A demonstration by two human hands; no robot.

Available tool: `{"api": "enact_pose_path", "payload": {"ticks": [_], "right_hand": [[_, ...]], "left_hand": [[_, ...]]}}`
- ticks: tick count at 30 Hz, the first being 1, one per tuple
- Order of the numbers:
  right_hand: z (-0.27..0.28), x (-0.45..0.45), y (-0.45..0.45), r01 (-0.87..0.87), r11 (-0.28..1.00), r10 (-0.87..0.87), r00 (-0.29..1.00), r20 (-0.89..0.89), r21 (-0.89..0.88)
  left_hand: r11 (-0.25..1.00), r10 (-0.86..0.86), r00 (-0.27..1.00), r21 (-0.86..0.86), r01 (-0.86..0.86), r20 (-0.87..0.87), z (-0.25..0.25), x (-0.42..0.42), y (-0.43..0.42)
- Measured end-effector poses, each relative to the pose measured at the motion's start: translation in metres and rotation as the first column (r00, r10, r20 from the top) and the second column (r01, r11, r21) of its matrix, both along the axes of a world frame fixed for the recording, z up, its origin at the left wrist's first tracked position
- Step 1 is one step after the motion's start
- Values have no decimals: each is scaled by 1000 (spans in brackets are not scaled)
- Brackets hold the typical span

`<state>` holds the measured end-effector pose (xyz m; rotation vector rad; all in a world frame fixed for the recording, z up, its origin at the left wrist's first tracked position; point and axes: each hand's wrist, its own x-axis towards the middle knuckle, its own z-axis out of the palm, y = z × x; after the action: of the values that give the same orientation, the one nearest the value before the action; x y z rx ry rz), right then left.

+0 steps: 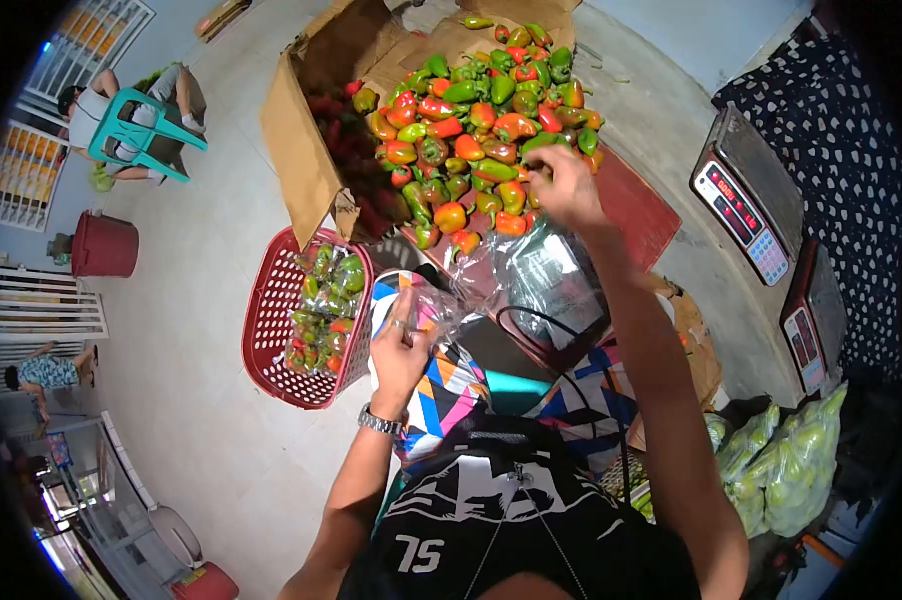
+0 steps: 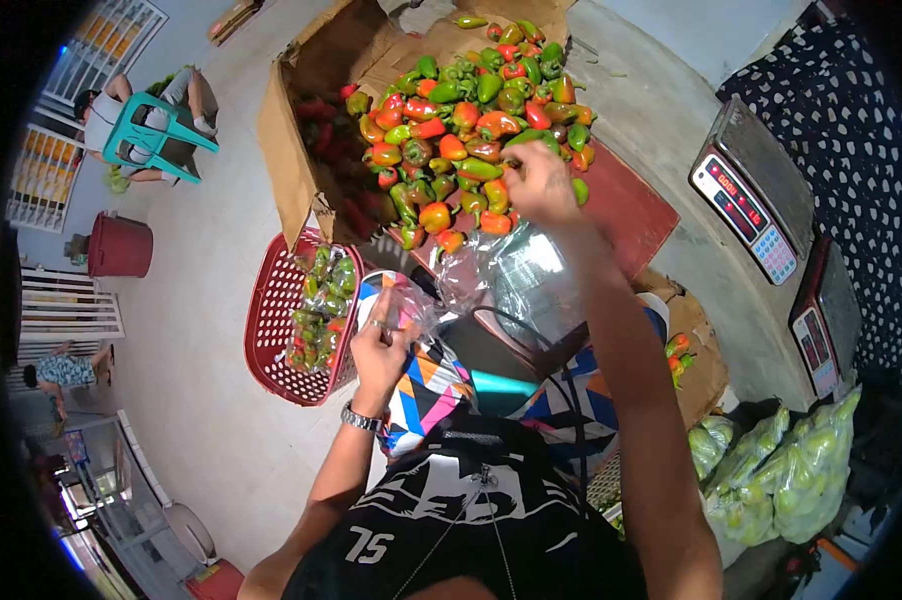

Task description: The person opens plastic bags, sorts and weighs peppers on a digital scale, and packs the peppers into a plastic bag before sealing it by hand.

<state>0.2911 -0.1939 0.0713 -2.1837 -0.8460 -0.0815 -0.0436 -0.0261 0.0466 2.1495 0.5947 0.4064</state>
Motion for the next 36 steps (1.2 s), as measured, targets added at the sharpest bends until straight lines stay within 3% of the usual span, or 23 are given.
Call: {"api": "enact_pose_path", "payload": {"ticks": [1, 3, 6, 7, 10, 11, 13, 14, 15, 18, 19, 21, 22, 23, 25, 27, 28, 29, 31, 32, 33, 34, 36], "right_hand": [[-11, 18, 4, 13, 995, -5, 996, 87, -95], [-28, 40, 10, 57, 956, 18, 968, 249, -288], [-34, 59, 19, 85, 855, 76, 955, 286, -512], [-33, 62, 18, 72, 854, 107, 945, 310, -515], [-28, 72, 8, -100, 937, 159, 975, 152, -335], [-27, 72, 4, -45, 979, 98, 959, 264, -199], [-8, 62, 6, 151, 983, -146, 988, -57, 105], [-3, 58, 6, 283, 933, -229, 943, -242, 221], [-3, 63, 4, 362, 875, -218, 888, -404, 322], [-3, 32, -20, 391, 602, 283, 712, -643, 696], [-3, 22, -37, 313, 661, 370, 654, -659, 682], [-13, -8, -70, 53, 875, 265, 781, -566, 482], [-10, -28, -89, -50, 986, 130, 830, -542, 160], [-6, -52, -110, -115, 975, 11, 881, -473, -191], [-5, -99, -156, -450, 850, 207, 764, -611, -276], [29, -157, -160, -660, 722, 359, 612, -705, -205], [47, -185, -152, -682, 729, 399, 493, -773, -59], [62, -209, -138, -679, 728, 444, 367, -817, 91], [78, -246, -104, -673, 710, 519, 303, -799, 206], [109, -258, -86, -473, 810, 519, 301, -801, 347], [125, -270, -68, -276, 820, 572, 445, -689, 502], [142, -261, -63, -317, 809, 538, 738, -406, 496], [179, -253, -68, -245, 676, 426, 899, -98, 695]], "left_hand": [[993, -19, 993, 120, 5, 115, -11, 0, 3], [999, 26, 998, 43, -28, 53, -2, 5, 0], [994, 72, 997, -80, -70, 30, -7, 10, 5], [989, 83, 997, -127, -82, -2, -6, 8, 6], [983, 85, 996, -161, -87, -21, -2, 10, 6], [984, 84, 996, -156, -85, -14, -1, 11, 6], [995, 71, 997, -76, -70, 5, 0, 12, 8], [997, 62, 998, -38, -61, 11, -1, 12, 8], [993, 82, 996, -84, -79, 31, -5, 13, 7], [994, 82, 996, -79, -79, 36, -9, 15, 7], [983, 109, 992, -138, -118, -71, 0, 15, 6], [991, 99, 995, -97, -97, 14, 0, 16, 6], [993, 93, 994, -78, -88, 56, -1, 16, 6], [987, 104, 994, -122, -101, 21, -2, 13, 6], [969, 118, 992, -212, -125, -45, -5, 9, 9], [979, 98, 994, -173, -104, -41, -1, 9, 9], [984, 88, 995, -154, -93, -38, 3, 11, 7], [976, 97, 993, -189, -109, -70, 16, 15, -1], [993, 54, 994, -107, -44, 97, -5, 16, 1], [990, 66, 993, -128, -53, 99, -1, 17, -2], [987, 78, 992, -148, -62, 102, 4, 17, -5], [990, 78, 995, -124, -71, 54, 2, 13, -4], [993, 88, 995, -77, -91, -35, -8, 7, 2]]}}
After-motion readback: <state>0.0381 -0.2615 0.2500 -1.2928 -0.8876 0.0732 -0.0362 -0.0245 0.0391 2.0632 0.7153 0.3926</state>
